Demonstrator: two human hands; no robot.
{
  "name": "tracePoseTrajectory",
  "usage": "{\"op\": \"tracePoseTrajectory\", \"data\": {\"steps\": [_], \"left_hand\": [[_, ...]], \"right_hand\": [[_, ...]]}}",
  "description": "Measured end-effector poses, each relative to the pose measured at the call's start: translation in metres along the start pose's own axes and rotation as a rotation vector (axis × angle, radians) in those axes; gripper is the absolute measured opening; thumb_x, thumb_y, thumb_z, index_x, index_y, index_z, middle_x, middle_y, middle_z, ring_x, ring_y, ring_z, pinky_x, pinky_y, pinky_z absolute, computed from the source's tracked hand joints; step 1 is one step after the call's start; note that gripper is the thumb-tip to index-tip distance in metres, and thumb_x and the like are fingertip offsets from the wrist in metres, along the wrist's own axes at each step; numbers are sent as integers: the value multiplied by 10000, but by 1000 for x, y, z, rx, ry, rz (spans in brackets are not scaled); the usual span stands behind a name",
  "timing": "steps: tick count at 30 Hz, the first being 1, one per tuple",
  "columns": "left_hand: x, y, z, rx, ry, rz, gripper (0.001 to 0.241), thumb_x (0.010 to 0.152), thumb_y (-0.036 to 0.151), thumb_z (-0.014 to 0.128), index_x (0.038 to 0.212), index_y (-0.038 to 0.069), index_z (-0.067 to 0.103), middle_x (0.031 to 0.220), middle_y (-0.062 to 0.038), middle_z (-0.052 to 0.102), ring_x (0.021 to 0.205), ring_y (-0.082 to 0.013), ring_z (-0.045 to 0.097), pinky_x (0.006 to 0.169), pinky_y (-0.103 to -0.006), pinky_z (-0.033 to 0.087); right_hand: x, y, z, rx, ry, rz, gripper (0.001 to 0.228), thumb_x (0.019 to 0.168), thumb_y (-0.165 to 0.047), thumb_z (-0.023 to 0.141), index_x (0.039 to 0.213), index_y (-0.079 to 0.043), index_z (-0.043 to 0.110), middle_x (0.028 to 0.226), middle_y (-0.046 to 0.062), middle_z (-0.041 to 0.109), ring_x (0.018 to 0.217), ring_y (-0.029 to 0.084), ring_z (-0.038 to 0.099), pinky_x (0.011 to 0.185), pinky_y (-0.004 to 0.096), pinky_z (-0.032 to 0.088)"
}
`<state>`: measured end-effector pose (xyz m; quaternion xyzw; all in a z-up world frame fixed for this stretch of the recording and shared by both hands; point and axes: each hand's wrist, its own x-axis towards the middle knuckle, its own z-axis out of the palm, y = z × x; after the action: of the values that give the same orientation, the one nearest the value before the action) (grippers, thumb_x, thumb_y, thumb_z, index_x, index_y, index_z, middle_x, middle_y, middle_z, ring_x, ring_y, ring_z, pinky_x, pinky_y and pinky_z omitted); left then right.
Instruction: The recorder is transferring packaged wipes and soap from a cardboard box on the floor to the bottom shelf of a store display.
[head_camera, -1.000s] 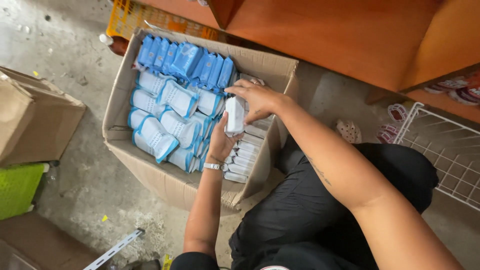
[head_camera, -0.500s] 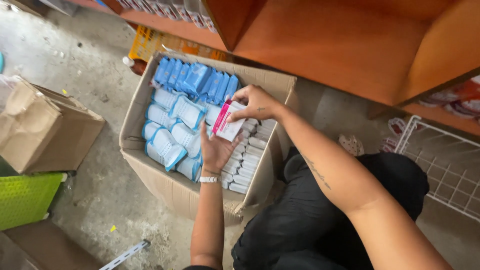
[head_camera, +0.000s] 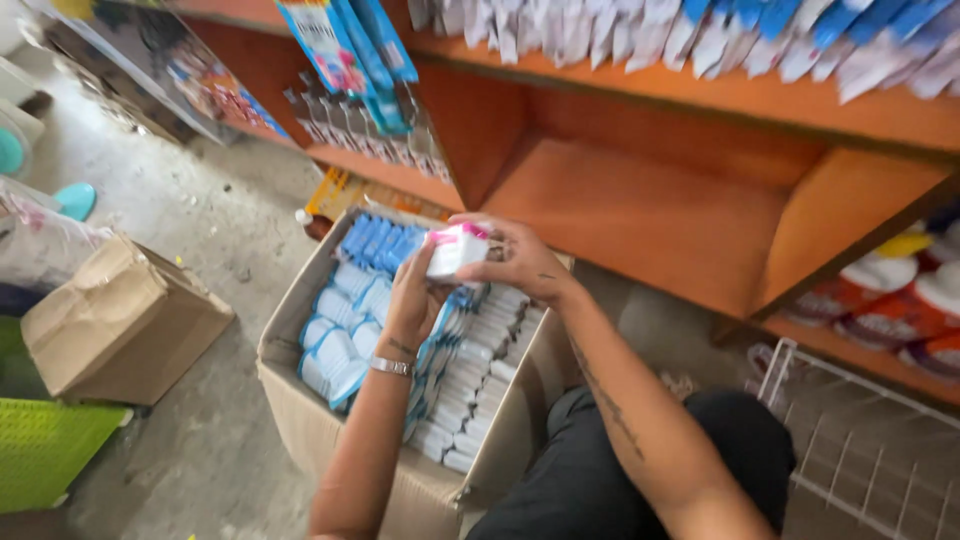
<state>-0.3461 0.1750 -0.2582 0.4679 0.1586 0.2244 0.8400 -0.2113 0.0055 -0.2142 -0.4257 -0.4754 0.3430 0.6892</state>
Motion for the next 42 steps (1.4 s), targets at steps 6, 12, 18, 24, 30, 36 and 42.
{"op": "tracePoseTrajectory", "data": {"steps": [6,12,18,24,30,36,42], "left_hand": [[16,89,152,480,-189,217,469,1044,416,486,1337,92,655,1049,29,638,864,-60,554,676,-240,449],[78,120,251,887,-434,329,739,1099,599,443,926,-76,690,749,-11,589,720,-108,572,640,-299,480],[121,128,353,1179,-297,919,802,978,763,329,1054,126,809,931,-36,689,931,-206,644,858,-411,470],[174,102,386,1574,-92,1460,770,779,859,453,1116,240,763,1262,-77,668,1267,-337,558,1125,-700,177],[171,90,383,1503,-167,1233,785,795,863,476,1165,236,770,1254,-91,687,1297,-337,563,1216,-652,209],[172,93,387,1487,-144,1194,775,761,859,507,1111,226,785,1232,-134,703,1301,-377,555,1192,-654,226],[171,98,389,1531,-158,1110,786,731,867,520,1111,229,779,1214,-143,708,1305,-386,543,1196,-643,215]], "right_hand": [[-23,-39,-34,627,173,-232,685,951,-158,769,1540,-54,434,1442,137,568,1284,276,617,1042,449,563],[-49,-71,-53,837,175,-517,764,990,-129,750,1633,-81,340,1625,168,436,1456,379,457,1094,413,540],[-68,-88,-79,1093,110,-655,712,1004,-102,736,1629,-123,395,1720,181,343,1553,479,346,1141,398,540],[-83,-112,-87,954,115,-809,730,1020,-90,728,1659,-115,375,1726,208,330,1524,509,352,1105,416,561],[-79,-163,-81,537,275,-922,735,997,-38,749,1638,-143,404,1654,203,379,1420,477,499,1012,379,606],[-55,-259,-96,-567,682,-875,656,1018,-191,699,1608,-85,431,1511,210,527,1245,373,658,1004,396,646],[-9,-334,-147,-1478,701,-477,695,956,-185,705,1587,-24,464,1519,264,535,1332,400,595,1048,452,571]]}}
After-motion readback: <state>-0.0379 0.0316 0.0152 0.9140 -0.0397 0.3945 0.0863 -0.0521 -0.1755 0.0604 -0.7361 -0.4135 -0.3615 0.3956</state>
